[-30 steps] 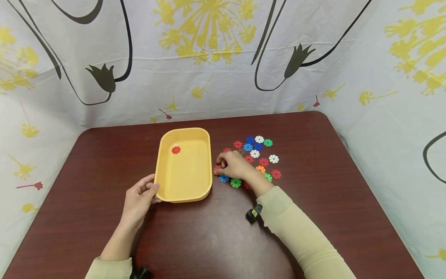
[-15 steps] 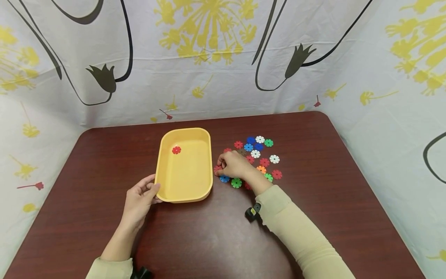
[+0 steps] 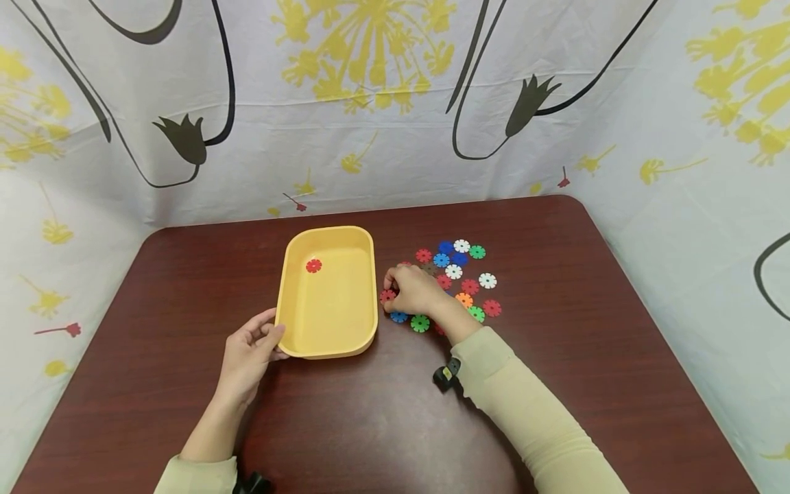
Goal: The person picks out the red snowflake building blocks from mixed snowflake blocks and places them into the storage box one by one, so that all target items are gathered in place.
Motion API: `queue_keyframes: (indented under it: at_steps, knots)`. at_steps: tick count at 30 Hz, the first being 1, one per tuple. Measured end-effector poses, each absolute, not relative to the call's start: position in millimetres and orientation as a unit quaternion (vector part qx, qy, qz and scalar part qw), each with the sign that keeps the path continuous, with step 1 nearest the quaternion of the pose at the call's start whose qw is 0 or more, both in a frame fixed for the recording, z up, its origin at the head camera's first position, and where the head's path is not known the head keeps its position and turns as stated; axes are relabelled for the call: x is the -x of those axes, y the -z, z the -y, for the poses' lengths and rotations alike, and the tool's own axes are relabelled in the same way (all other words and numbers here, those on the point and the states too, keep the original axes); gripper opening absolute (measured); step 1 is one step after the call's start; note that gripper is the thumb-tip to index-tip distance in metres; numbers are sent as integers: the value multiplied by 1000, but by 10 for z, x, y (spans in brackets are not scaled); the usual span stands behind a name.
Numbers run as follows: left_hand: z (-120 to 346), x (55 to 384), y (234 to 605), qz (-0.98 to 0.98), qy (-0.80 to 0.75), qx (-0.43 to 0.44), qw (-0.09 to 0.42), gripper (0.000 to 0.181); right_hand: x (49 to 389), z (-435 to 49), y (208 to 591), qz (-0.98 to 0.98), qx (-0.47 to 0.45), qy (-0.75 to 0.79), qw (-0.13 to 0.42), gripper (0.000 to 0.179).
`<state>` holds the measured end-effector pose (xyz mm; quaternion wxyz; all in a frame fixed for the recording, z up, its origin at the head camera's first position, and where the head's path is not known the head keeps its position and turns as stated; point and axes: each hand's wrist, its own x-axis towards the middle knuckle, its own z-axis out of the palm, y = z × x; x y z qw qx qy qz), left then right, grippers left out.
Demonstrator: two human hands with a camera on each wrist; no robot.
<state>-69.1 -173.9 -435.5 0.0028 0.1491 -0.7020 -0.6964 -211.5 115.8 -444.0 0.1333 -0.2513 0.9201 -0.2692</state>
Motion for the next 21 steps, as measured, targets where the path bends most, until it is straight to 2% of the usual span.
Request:
queue_keyframes:
  at_steps: [14,21]
  knots:
    - [1749,695,4365,701,697,-150,5,39,2125,-1185,4437,-906,288,283,128,24]
    - [1749,687,4366,699,699,-149,3,38,2135,-1178,4422,-911,266,277,153,26]
